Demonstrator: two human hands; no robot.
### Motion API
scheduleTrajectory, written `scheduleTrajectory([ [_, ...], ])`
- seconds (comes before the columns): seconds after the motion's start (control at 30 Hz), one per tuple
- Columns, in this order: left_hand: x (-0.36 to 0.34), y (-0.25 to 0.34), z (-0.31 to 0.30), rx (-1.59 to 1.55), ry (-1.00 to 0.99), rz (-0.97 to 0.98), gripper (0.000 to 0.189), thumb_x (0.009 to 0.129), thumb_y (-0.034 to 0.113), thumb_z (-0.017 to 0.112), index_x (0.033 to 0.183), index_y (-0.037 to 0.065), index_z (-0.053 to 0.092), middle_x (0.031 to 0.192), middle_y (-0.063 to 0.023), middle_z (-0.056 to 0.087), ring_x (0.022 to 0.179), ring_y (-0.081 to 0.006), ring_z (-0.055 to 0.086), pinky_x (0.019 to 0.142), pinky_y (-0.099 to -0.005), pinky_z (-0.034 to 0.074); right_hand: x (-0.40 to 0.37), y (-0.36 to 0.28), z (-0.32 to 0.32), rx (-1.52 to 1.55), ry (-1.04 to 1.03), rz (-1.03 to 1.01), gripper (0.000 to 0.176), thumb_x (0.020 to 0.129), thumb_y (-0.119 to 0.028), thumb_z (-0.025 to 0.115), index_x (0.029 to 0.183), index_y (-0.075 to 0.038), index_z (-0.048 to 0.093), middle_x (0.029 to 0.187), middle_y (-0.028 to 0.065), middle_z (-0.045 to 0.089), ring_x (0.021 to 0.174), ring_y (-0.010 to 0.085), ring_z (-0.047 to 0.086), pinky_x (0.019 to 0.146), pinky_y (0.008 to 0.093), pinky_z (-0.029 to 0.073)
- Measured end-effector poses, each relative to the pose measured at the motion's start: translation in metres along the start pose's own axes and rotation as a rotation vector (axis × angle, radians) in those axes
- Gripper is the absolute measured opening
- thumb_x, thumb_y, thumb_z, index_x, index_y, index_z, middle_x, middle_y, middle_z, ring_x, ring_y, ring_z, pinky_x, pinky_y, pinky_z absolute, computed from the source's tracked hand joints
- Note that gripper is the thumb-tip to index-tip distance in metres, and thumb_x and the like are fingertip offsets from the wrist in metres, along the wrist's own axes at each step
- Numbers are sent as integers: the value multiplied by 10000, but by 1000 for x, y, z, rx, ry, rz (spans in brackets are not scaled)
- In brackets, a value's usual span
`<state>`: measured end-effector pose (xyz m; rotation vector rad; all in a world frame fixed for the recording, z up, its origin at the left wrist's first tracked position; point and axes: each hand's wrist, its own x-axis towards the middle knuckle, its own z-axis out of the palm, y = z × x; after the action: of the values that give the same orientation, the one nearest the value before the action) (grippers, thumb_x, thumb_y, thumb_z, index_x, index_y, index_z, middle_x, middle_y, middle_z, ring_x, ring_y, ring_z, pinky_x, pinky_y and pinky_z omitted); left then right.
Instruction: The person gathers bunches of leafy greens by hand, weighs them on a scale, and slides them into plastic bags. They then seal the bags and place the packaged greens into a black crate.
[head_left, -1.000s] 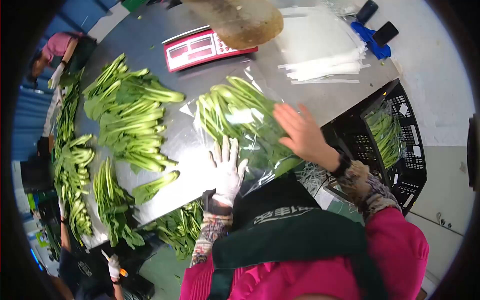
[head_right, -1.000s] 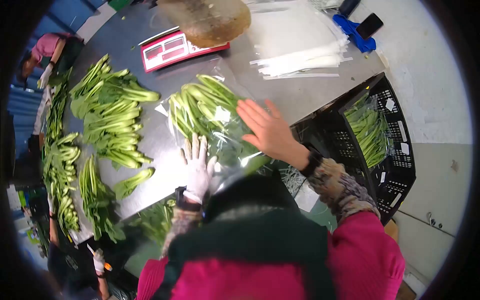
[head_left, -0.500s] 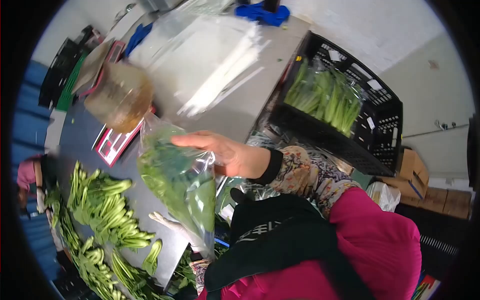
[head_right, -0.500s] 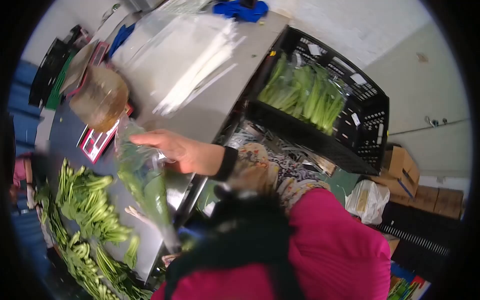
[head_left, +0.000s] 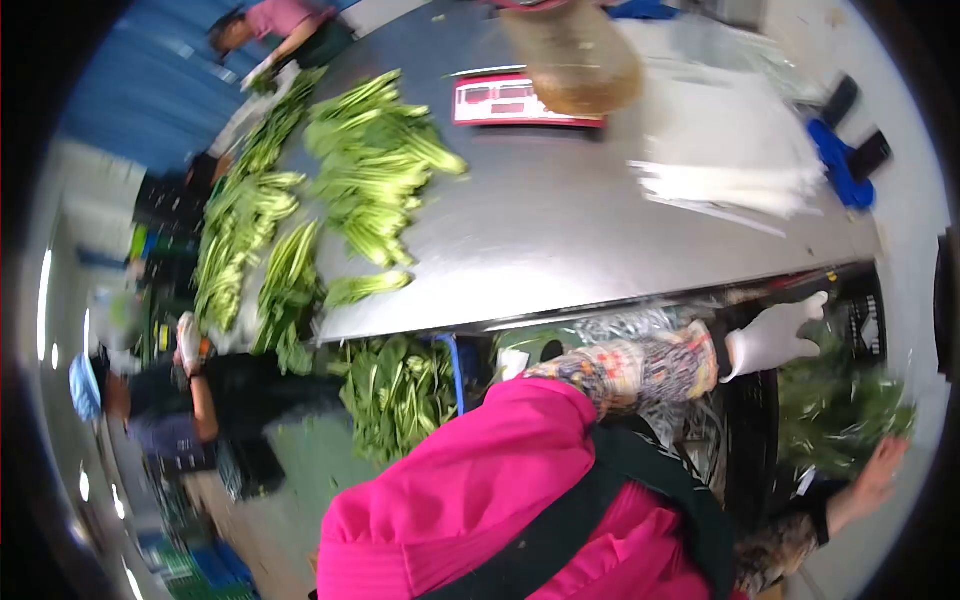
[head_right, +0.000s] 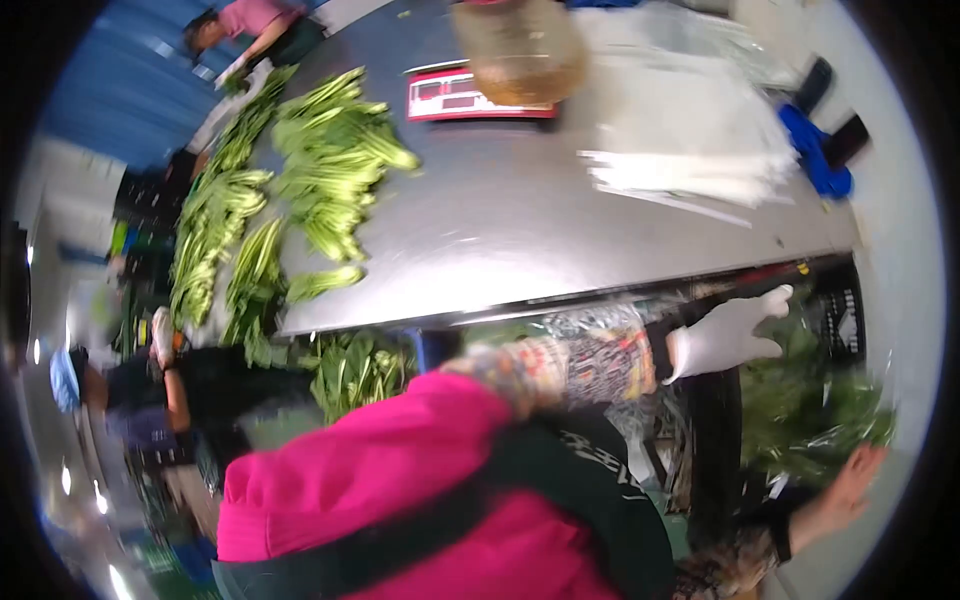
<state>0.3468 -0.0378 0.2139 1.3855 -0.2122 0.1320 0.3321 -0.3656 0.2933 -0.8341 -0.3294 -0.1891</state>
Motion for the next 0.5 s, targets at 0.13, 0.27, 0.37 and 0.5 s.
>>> scheduleTrajectory([
  [0.13, -80, 34, -202, 1260, 853, 5, 756, 788, 293, 674, 1388, 5, 314, 1421, -257, 296, 1323, -385, 286, 1093, -472, 206, -3, 55, -34, 259, -420, 321, 506, 977, -205, 397, 1406, 23, 255, 1373, 151, 425, 1263, 231, 416, 1073, 369, 316],
  [0.27, -232, 64, -389, 1377, 1764, -806, 1079, 743, 433, 703, 1421, -69, 30, 1473, -280, 150, 1380, -380, 143, 1121, -477, 128, -31, 191, 101, -431, 27, 379, 381, 962, -179, 473, 1287, 19, 458, 1034, 72, 582, 939, 125, 536, 829, 255, 443],
  [0.37, -312, 83, -450, 670, 1947, -942, 661, 716, 279, 723, 1180, -99, 444, 1144, -226, 523, 982, -300, 549, 815, -390, 451, -45, 279, 244, -432, -243, 665, 212, 935, -144, 499, 1053, -4, 606, 823, 13, 547, 733, 81, 469, 670, 229, 396],
  [0.5, -328, 115, -454, 73, 1767, -501, 246, 766, 189, 660, 897, -19, 650, 816, -108, 647, 704, -171, 594, 621, -289, 453, -70, 391, 399, -478, -885, 773, 265, 922, -159, 525, 1116, 10, 590, 986, 92, 645, 886, 132, 592, 792, 253, 453],
])
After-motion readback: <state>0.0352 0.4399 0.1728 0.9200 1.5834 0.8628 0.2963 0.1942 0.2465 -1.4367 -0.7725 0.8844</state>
